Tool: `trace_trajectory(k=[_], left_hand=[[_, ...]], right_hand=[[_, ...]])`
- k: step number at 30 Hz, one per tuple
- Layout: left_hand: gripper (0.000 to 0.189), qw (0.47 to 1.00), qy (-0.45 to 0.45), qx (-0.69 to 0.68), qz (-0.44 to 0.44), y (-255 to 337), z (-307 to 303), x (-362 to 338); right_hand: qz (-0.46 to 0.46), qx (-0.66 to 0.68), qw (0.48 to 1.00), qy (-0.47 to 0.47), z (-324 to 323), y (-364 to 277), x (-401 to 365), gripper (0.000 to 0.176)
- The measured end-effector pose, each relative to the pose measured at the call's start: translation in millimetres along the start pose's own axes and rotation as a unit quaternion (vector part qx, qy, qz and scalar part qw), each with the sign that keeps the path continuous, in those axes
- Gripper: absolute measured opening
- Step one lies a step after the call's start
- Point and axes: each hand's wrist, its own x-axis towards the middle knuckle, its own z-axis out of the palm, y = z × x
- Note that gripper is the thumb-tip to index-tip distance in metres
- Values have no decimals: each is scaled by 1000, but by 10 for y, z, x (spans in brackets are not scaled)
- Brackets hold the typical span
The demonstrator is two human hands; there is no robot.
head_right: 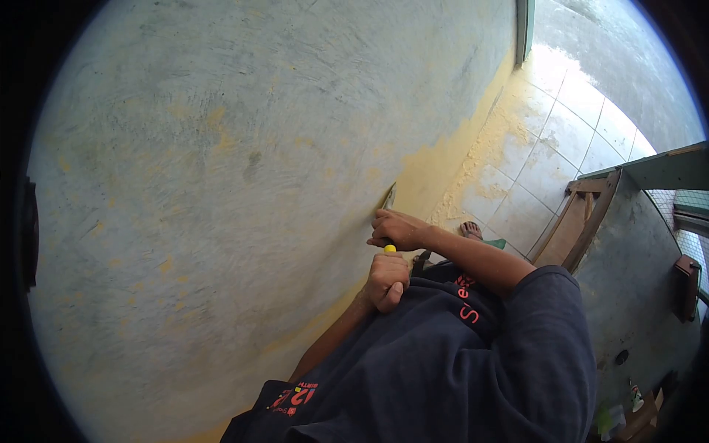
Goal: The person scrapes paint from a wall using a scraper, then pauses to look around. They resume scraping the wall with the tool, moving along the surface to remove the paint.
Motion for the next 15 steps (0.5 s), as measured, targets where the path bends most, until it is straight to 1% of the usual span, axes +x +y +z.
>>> trace_trajectory(k=[1, 4, 7, 10, 11, 14, 15], left_hand=[[15, 1000, -2, 0, 3, 12, -18, 16], [16, 1000, 10, 1, 7, 9, 2, 21], [17, 1000, 26, -15, 4, 47, -17, 57], [18, 1000, 16, -12, 7, 114, -39, 110], [18, 1000, 20, -11, 6, 114, -27, 59], [18, 1000, 16, -6, 7, 29, -23, 93], [17, 1000, 16, -9, 7, 61, -36, 135]], right_hand=[[9, -12, 1000, -7, -63, -65, 19, 44], [22, 5, 1000, -17, -58, -60, 15, 44], [-2, -1, 1000, -2, -79, -58, 18, 42], [3, 11, 1000, 11, -103, -126, 30, 43], [22, 13, 1000, -10, -97, -107, 29, 43], [0, 3, 1000, 3, -107, -93, 44, 44], [9, 5, 1000, -2, -117, -103, 45, 43]])
